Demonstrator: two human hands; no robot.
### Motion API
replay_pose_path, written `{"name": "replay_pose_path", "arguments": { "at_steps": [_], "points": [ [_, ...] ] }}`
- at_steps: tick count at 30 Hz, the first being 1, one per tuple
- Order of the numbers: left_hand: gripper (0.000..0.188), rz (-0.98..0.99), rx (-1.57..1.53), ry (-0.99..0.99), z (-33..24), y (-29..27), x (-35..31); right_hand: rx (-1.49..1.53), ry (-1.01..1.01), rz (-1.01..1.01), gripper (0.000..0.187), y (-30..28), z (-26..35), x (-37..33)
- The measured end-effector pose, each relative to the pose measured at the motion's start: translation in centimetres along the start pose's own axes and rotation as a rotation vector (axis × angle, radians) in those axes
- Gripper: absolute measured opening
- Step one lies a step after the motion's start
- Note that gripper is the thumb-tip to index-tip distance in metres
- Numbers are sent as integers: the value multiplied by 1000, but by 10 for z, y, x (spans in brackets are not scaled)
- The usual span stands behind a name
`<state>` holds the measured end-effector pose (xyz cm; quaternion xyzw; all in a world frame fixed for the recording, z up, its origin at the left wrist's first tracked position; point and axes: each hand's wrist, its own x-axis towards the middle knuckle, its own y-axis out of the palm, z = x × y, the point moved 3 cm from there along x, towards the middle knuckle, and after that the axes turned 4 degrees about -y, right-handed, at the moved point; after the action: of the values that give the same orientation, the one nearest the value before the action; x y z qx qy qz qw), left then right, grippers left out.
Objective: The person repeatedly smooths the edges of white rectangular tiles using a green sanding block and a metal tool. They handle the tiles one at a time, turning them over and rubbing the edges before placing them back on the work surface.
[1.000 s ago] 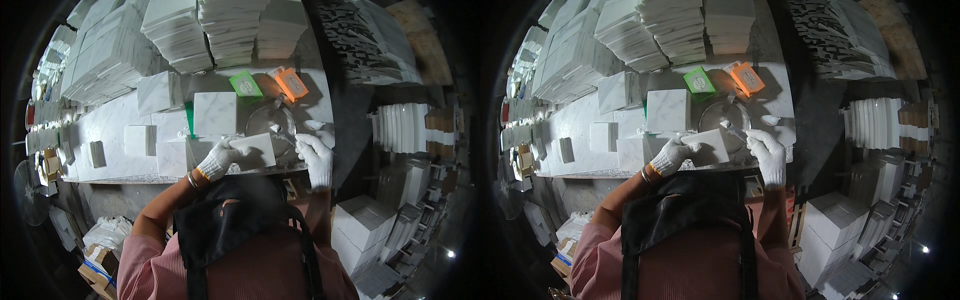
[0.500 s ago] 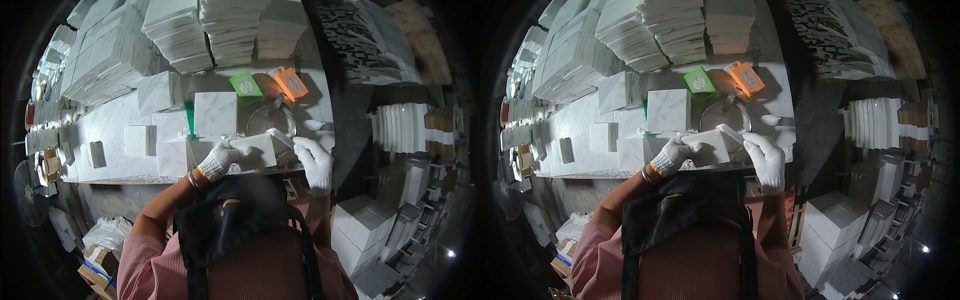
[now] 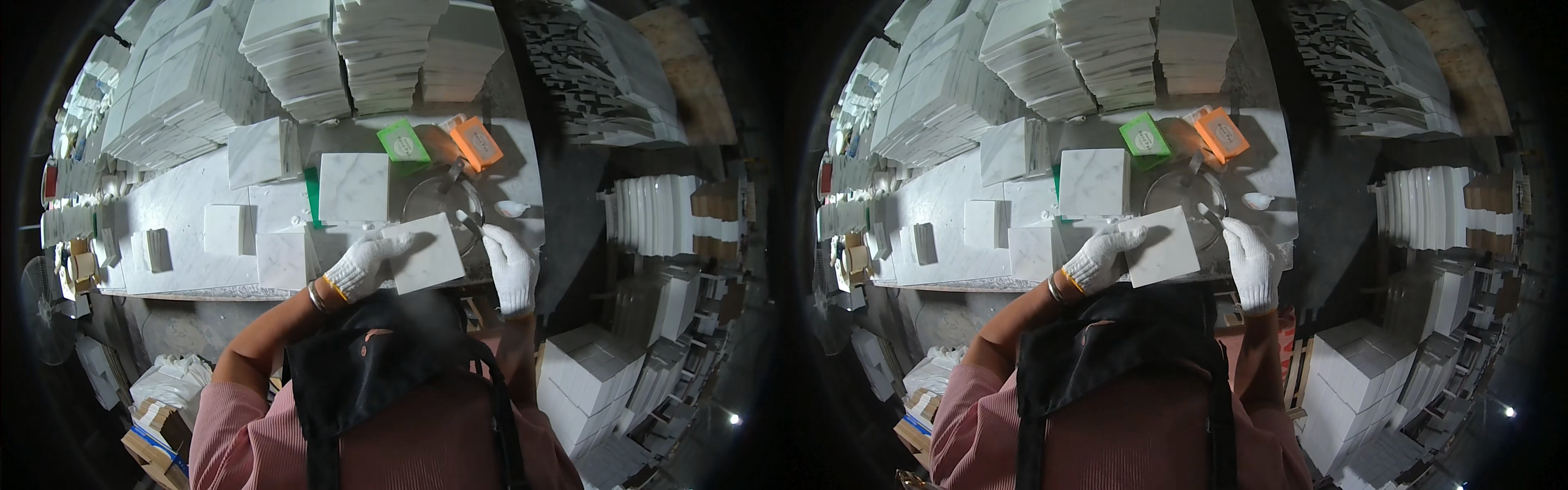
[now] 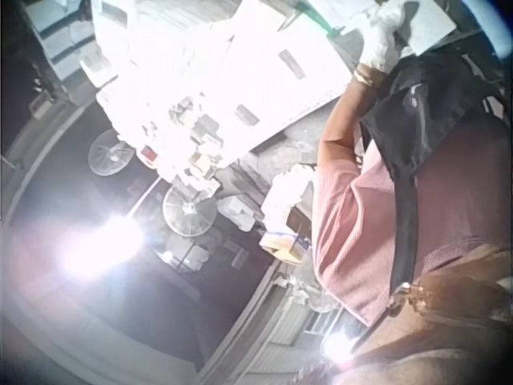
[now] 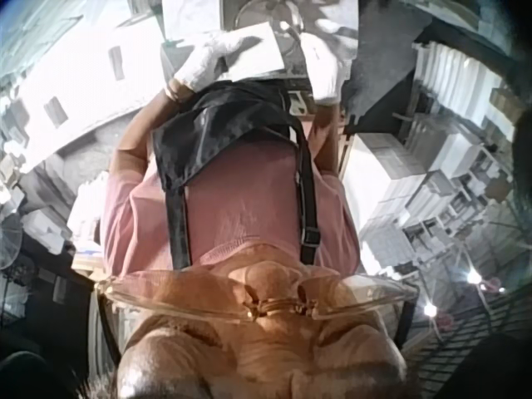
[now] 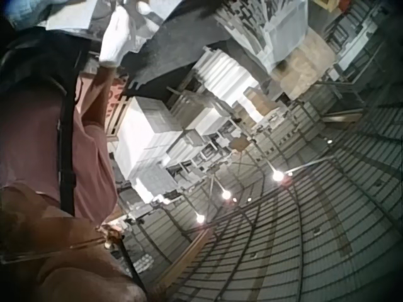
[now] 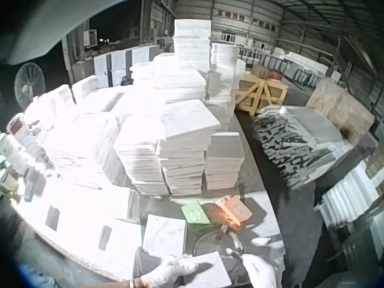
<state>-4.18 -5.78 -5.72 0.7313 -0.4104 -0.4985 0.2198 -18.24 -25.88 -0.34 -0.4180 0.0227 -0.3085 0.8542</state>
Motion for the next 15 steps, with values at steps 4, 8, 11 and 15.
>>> {"name": "replay_pose_path", "arguments": {
  "at_steps": [4, 8, 11, 15],
  "points": [
    [46, 102, -402, -120, 4, 30, -3, -188, -43, 77, 15, 6, -9, -1],
    [44, 34, -267, -75, 1, 31, -9, -222, -47, 82, 20, 18, -24, -9],
    [40, -31, -62, -4, -18, 35, -23, -244, 9, 176, 24, 17, -19, -6],
    [39, -87, 365, 169, -52, 21, -41, -203, -57, 166, 26, 17, -16, -4]
  ]
}}
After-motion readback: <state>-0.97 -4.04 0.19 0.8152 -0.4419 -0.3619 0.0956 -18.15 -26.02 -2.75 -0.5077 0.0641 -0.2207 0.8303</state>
